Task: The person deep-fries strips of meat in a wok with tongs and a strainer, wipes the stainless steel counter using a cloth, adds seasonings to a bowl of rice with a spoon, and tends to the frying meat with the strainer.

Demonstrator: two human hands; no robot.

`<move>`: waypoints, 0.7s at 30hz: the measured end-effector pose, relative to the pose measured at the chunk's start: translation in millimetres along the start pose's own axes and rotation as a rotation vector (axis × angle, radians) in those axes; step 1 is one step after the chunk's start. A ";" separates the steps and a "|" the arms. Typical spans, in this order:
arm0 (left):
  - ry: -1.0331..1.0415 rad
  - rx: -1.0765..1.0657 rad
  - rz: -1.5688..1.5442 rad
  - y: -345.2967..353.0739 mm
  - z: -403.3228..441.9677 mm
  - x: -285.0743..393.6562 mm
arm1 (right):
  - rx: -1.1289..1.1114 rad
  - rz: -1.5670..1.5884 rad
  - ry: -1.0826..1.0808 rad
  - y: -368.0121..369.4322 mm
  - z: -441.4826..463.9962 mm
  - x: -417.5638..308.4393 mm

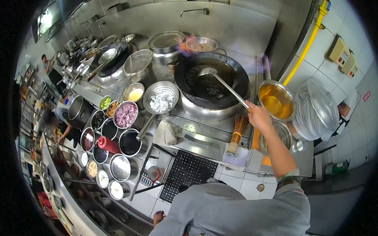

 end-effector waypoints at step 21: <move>-0.153 0.102 -0.193 17.0 -17.0 65.6 | -0.576 1.767 0.672 23.6 -29.8 -48.7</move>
Point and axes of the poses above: each hand's wrist, its own z-axis towards the middle knuckle, its own y-axis out of the palm, x = y × z, the point moved 6 cm from there along z, towards the middle knuckle, and after that the axes turned 2 degrees about z, right-handed, at the moved point
